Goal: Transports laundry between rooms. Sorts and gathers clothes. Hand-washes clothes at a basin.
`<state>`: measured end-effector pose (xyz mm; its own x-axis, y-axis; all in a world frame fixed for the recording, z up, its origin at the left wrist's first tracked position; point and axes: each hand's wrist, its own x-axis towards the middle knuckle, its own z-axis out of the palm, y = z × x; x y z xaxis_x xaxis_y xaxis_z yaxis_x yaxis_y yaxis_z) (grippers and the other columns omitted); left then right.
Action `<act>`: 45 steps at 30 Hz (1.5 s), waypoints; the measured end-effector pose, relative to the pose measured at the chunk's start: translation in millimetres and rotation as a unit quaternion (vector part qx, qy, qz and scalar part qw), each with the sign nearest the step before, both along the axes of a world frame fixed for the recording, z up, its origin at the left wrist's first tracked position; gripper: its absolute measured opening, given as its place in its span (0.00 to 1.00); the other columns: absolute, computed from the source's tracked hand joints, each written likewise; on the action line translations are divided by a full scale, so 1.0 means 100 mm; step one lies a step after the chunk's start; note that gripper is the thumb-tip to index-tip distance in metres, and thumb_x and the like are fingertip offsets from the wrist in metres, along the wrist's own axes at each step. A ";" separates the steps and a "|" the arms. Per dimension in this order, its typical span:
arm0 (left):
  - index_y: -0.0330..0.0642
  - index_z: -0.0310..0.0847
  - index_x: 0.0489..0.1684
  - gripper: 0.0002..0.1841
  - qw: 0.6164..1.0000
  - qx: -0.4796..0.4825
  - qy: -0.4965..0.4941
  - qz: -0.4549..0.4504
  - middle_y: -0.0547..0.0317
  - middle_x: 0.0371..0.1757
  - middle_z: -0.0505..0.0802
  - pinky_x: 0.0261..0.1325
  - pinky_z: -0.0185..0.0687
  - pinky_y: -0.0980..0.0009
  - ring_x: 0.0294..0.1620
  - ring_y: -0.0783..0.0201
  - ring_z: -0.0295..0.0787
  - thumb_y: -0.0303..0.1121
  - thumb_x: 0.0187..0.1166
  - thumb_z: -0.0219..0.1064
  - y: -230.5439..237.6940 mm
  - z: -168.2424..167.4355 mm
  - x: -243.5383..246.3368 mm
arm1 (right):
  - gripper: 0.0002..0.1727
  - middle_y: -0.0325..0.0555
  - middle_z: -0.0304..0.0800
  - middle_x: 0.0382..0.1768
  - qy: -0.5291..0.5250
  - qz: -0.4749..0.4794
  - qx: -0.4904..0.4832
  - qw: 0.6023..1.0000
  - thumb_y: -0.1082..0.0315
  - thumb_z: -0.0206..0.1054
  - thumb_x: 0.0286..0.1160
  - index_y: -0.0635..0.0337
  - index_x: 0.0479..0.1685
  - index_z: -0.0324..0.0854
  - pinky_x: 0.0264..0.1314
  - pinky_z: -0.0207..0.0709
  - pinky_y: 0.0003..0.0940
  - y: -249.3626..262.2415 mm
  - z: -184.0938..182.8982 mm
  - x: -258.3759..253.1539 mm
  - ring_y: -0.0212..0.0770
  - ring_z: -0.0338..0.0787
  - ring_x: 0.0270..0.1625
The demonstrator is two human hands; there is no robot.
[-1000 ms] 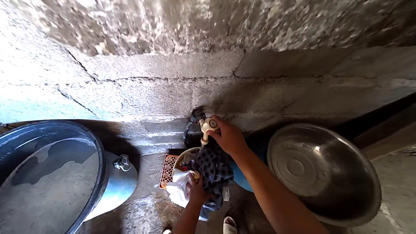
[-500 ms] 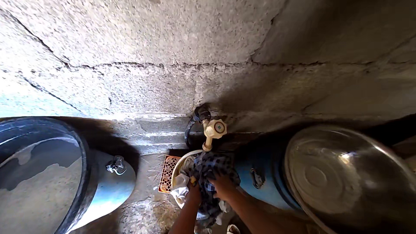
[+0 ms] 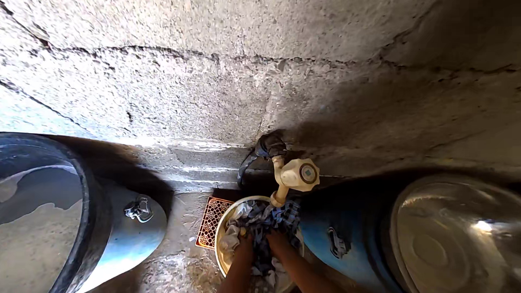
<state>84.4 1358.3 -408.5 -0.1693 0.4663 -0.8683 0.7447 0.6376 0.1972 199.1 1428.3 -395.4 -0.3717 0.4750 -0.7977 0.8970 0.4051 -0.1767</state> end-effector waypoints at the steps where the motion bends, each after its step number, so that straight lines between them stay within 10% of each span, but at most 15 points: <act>1: 0.52 0.35 0.98 0.41 1.000 -0.002 0.004 -0.002 0.22 0.89 0.58 0.69 0.79 0.33 0.74 0.23 0.78 0.27 0.87 0.57 0.01 -0.02 0.01 | 0.30 0.67 0.59 0.88 0.005 -0.003 0.002 1.000 0.78 0.63 0.78 0.60 0.83 0.71 0.84 0.60 0.67 0.00 -0.03 -0.01 0.70 0.61 0.88; 29: 0.29 0.57 0.90 0.29 0.993 0.103 -0.050 0.015 0.36 0.92 0.63 0.93 0.48 0.46 0.94 0.40 0.53 0.31 0.91 0.54 0.15 -0.24 0.08 | 0.29 0.72 0.68 0.82 -0.042 -0.149 -0.009 0.988 0.68 0.61 0.84 0.78 0.79 0.67 0.87 0.60 0.59 -0.09 -0.50 -0.22 0.67 0.67 0.86; 37: 0.42 0.49 0.95 0.39 0.996 0.005 -0.086 -0.010 0.28 0.86 0.68 0.77 0.69 0.30 0.81 0.28 0.71 0.40 0.84 0.64 0.10 -0.01 -0.14 | 0.30 0.68 0.70 0.82 -0.009 -0.032 -0.017 0.999 0.64 0.64 0.83 0.73 0.80 0.69 0.87 0.59 0.61 0.18 -0.57 -0.10 0.66 0.68 0.85; 41: 0.34 0.70 0.83 0.45 0.990 -0.010 -0.101 -0.095 0.25 0.88 0.64 0.82 0.56 0.26 0.88 0.26 0.57 0.65 0.78 0.65 -0.36 0.73 -0.03 | 0.23 0.68 0.77 0.75 -0.035 0.027 0.040 0.998 0.73 0.63 0.79 0.70 0.74 0.76 0.74 0.73 0.66 0.05 -0.15 -0.21 0.68 0.78 0.77; 45: 0.33 0.83 0.67 0.22 0.983 0.027 -0.123 -0.137 0.32 0.73 0.84 0.76 0.69 0.29 0.79 0.30 0.74 0.40 0.82 0.68 -0.71 0.86 0.07 | 0.23 0.62 0.81 0.72 -0.006 0.014 -0.018 1.000 0.70 0.65 0.77 0.59 0.72 0.80 0.72 0.74 0.66 -0.02 0.58 -0.25 0.64 0.80 0.75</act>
